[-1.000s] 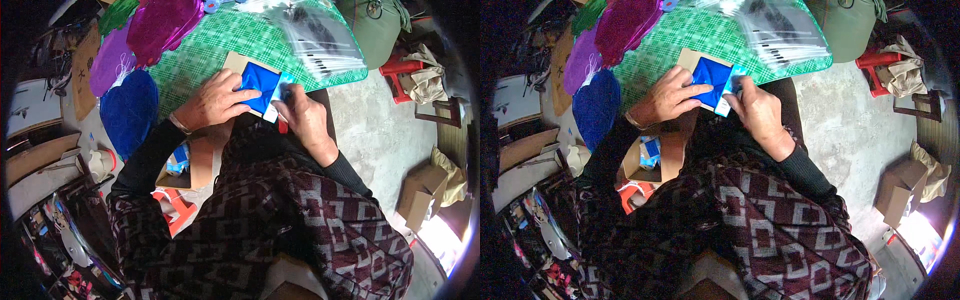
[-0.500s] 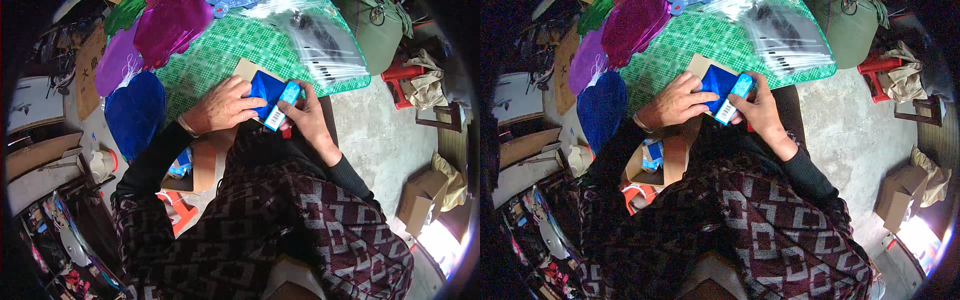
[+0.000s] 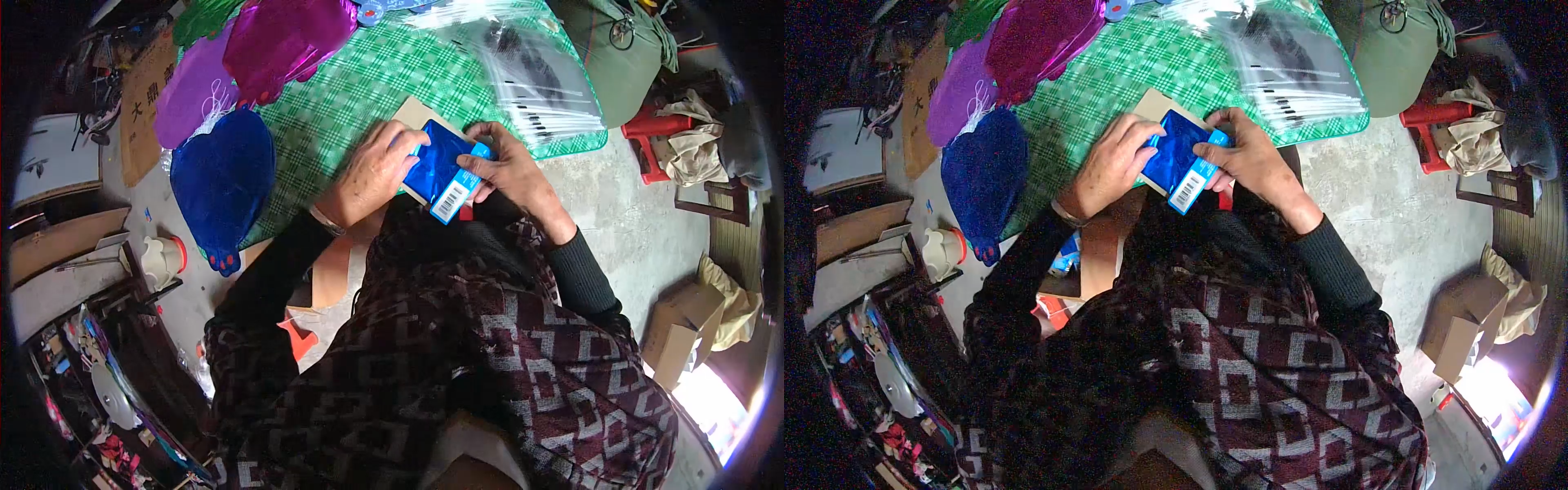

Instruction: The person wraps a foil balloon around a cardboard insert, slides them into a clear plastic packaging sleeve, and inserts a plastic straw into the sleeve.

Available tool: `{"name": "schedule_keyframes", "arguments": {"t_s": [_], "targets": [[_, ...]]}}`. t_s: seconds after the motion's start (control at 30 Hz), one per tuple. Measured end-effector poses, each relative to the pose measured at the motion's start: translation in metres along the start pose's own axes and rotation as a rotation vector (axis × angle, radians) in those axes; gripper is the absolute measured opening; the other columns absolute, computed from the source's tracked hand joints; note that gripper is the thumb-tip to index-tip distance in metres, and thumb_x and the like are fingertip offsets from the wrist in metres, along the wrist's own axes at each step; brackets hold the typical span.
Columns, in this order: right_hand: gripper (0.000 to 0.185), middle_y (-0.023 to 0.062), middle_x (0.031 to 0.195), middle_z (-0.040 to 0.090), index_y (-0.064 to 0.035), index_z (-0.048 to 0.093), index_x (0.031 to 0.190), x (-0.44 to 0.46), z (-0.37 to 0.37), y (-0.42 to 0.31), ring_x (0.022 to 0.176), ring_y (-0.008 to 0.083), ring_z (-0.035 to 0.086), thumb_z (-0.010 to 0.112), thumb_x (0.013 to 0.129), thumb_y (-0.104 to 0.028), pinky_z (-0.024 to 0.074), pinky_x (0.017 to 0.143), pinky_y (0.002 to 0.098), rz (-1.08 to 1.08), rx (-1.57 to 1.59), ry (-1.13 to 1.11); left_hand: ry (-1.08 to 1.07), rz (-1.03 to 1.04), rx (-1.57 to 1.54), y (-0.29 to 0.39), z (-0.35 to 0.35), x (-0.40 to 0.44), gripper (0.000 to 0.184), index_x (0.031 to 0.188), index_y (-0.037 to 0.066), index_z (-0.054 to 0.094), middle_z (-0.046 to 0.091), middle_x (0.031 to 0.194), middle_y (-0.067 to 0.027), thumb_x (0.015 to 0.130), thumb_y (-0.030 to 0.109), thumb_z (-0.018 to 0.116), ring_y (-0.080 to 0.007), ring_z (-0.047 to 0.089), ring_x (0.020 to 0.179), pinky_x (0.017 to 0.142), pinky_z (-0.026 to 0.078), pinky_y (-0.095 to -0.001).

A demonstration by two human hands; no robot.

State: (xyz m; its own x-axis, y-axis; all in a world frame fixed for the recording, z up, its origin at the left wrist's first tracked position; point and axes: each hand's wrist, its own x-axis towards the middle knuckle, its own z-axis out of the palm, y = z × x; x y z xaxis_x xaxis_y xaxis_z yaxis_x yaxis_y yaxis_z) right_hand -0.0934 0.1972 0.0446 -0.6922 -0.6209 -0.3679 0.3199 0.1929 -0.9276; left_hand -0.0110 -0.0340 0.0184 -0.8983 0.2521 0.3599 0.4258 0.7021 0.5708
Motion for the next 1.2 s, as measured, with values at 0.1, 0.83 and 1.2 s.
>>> {"name": "schedule_keyframes", "arguments": {"t_s": [0.1,0.83,1.2], "targets": [[0.038,0.0158,0.086,0.065,0.0008,0.044,0.122,0.000,0.002,-0.002,0.054,0.0168,0.064,0.069,0.093,-0.003,0.0552,0.047,0.0238,-0.047,-0.008,0.027,0.089,-0.129,-0.052,0.011,0.005,-0.003,0.033,0.118,0.004,0.059,0.057,0.112,-0.0115,0.085,0.001,0.063,-0.0308,0.056,0.099,0.091,0.047,-0.0403],[0.023,0.0156,0.075,0.068,0.0027,0.052,0.109,0.011,0.000,0.005,0.056,0.0225,0.070,0.062,0.102,-0.017,0.0551,0.045,0.0253,0.179,0.009,-0.228,0.272,-0.452,0.661,0.034,0.034,-0.006,0.018,0.099,0.003,0.059,0.056,0.102,-0.0135,0.082,0.005,0.063,-0.0300,0.055,0.091,0.083,0.049,-0.0390],[0.026,0.0159,0.071,0.068,0.0023,0.051,0.107,0.019,-0.002,0.006,0.052,0.0240,0.068,0.057,0.104,-0.023,0.0547,0.043,0.0285,0.175,-0.006,-0.343,0.381,-0.387,0.677,0.031,0.028,-0.004,0.015,0.099,0.008,0.057,0.054,0.093,-0.0103,0.084,0.009,0.059,-0.0285,0.053,0.086,0.074,0.046,-0.0390]]}}
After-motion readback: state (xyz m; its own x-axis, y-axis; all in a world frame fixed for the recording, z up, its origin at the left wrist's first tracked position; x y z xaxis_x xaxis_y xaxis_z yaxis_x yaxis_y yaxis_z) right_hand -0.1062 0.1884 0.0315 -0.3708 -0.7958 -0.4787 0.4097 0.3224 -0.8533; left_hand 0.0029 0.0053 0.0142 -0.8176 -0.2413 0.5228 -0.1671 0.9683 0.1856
